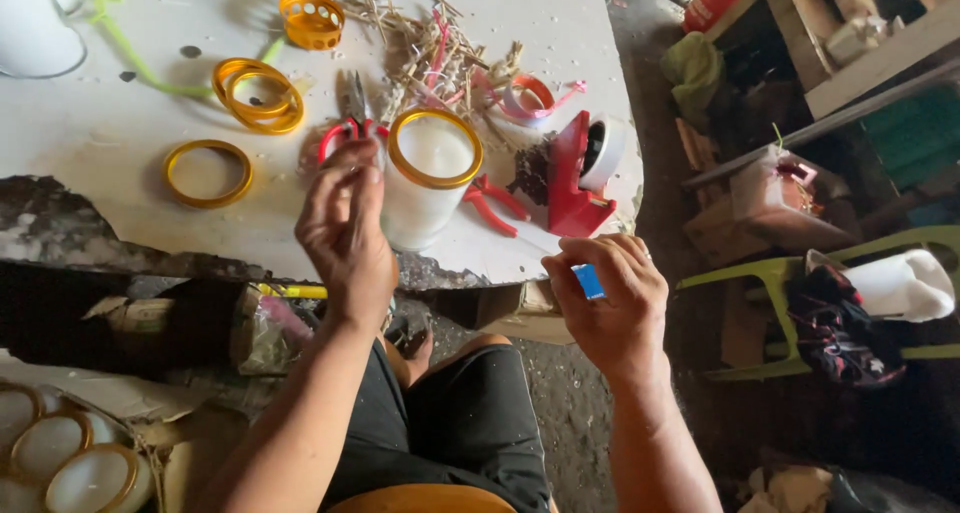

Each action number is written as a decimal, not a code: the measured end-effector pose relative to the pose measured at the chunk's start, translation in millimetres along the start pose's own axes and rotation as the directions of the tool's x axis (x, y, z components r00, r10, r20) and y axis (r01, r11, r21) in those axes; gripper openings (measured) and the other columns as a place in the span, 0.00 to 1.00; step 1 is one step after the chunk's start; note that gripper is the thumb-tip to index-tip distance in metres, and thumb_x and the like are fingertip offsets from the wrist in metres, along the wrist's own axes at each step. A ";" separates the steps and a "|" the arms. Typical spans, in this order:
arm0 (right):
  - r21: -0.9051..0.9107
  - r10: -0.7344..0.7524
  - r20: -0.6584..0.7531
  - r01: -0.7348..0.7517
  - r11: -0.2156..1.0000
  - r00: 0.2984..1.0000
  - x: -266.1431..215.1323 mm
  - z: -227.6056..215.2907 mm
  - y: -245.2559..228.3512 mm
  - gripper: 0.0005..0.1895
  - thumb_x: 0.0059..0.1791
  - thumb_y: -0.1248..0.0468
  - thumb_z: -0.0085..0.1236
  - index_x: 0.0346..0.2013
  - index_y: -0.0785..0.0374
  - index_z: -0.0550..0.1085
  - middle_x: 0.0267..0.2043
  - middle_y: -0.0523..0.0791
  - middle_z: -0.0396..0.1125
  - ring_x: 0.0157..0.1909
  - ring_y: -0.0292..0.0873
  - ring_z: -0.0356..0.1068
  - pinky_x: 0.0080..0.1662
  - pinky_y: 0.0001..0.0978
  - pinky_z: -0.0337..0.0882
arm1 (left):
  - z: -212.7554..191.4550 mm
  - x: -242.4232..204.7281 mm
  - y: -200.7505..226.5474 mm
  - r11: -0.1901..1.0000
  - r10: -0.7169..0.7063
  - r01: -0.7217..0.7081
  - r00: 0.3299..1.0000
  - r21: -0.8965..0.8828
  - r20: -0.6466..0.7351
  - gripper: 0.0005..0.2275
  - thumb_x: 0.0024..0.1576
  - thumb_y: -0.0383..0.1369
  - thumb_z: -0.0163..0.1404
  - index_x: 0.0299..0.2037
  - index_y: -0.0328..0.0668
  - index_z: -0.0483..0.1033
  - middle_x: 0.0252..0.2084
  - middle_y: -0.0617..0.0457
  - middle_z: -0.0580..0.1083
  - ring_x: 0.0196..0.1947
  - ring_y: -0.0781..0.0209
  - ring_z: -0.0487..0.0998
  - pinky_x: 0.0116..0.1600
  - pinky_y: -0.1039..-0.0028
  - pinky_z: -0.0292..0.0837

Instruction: The person is assembling decorative gold rings onto white candles and organizing them on a workspace.

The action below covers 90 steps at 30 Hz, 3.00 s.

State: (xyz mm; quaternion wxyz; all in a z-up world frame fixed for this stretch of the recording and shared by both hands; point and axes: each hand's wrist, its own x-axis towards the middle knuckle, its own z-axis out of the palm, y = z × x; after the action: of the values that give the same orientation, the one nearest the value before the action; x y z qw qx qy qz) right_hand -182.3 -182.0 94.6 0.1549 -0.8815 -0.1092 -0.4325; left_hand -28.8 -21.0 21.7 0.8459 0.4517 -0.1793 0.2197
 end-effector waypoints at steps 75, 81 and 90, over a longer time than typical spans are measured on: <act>0.884 0.574 0.123 -0.353 0.308 0.809 45.4 145.6 39.7 0.11 0.48 0.66 0.56 0.39 0.69 0.82 0.32 0.49 0.68 0.34 0.38 0.62 0.38 0.26 0.64 | -20.8 52.3 -11.5 0.991 -0.132 0.064 0.663 0.120 0.737 0.42 0.43 0.37 0.71 0.67 0.32 0.63 0.63 0.38 0.69 0.68 0.45 0.66 0.75 0.54 0.53; 0.846 0.629 0.102 -0.400 0.353 0.771 55.0 131.5 14.6 0.10 0.49 0.63 0.57 0.38 0.65 0.82 0.37 0.48 0.74 0.38 0.36 0.65 0.41 0.23 0.63 | -9.5 48.2 -3.3 0.983 -0.100 -0.034 0.728 0.182 0.678 0.40 0.46 0.39 0.69 0.66 0.30 0.61 0.60 0.38 0.68 0.64 0.44 0.68 0.71 0.55 0.56; 0.699 0.732 0.229 -0.631 0.336 0.642 21.3 152.4 34.8 0.18 0.56 0.56 0.49 0.50 0.64 0.79 0.50 0.52 0.72 0.50 0.43 0.68 0.55 0.42 0.71 | -3.6 14.2 -22.5 0.982 -0.085 0.005 0.906 0.190 0.414 0.37 0.44 0.38 0.68 0.63 0.31 0.65 0.55 0.32 0.73 0.61 0.37 0.73 0.69 0.52 0.62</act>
State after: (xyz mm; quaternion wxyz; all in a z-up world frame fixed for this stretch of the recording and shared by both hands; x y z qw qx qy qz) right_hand -47.0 -157.1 17.2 0.6635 -0.6752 0.1180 -0.2999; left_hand -4.5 -26.1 11.5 0.7468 0.5688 -0.3254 0.1135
